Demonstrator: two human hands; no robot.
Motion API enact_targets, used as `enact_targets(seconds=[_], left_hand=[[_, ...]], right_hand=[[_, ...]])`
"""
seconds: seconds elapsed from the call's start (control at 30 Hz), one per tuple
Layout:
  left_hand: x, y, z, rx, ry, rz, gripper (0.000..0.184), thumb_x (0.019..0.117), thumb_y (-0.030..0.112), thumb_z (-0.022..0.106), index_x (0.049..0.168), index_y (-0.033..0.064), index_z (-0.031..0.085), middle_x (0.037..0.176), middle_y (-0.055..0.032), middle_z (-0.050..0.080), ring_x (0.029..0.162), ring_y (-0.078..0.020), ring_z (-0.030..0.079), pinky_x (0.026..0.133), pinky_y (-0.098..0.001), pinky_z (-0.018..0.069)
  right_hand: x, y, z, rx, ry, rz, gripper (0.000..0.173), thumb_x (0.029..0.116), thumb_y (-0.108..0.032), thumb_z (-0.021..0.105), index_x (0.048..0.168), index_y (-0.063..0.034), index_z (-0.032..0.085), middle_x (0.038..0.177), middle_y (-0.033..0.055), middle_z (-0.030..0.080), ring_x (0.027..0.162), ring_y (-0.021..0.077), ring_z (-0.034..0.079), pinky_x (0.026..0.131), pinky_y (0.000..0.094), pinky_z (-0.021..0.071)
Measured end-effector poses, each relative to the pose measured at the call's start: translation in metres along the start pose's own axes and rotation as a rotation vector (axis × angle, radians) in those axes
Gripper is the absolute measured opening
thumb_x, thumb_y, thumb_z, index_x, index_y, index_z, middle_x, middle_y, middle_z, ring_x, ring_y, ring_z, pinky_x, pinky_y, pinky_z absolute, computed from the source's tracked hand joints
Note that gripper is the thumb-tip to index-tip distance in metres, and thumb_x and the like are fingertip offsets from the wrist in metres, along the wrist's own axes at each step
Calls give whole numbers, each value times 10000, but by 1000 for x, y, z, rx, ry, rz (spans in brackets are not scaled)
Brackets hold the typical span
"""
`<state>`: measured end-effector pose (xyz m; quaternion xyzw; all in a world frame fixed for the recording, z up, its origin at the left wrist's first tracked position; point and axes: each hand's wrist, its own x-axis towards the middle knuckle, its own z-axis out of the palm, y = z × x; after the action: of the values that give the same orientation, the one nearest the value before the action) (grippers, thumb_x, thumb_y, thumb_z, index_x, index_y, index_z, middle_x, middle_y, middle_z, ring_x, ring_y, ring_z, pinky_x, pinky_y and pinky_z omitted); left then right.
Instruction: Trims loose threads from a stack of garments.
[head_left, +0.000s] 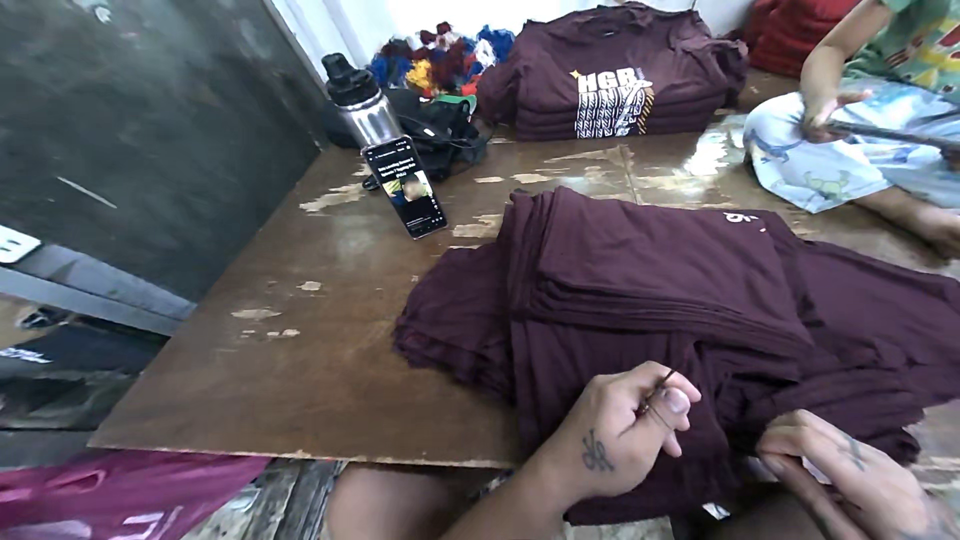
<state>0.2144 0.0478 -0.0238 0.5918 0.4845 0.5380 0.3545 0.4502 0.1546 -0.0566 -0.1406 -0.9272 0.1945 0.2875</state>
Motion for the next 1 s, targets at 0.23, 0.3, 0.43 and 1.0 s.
enact_targets(seconds=[0.23,0.3,0.43,1.0], left_hand=[[1,0,1,-15,7,1,344,1095,178,403,1114,-84,626,808,-35,667,624,-19,610,547,-181,517],[-1,-2,0,-17,8,11,346,1095,186,410,1115,-83,625,812,-41,672,625,-26,618,547,-188,525],[-2,-4,0,-21,0,30,348,1095,184,409,1117,-91,623,816,-54,672,632,-34,624,552,-191,527],[-11,2,4,748,-118,201,383,1015,284,454,1220,45,672,934,-95,685,754,-199,673,597,-351,551]], right_hand=[[18,-6,43,-72,133,2,388,1001,-452,575,945,-76,649,840,98,659,780,142,654,695,214,544],[15,-4,44,-72,123,-24,226,988,-261,592,900,-72,678,812,97,668,761,146,661,702,205,545],[7,-1,18,-55,29,-29,213,997,-162,551,872,-48,680,793,124,679,775,147,663,740,183,524],[9,-12,13,-20,198,-84,221,1061,-179,464,953,-60,616,857,94,638,808,159,650,742,219,546]])
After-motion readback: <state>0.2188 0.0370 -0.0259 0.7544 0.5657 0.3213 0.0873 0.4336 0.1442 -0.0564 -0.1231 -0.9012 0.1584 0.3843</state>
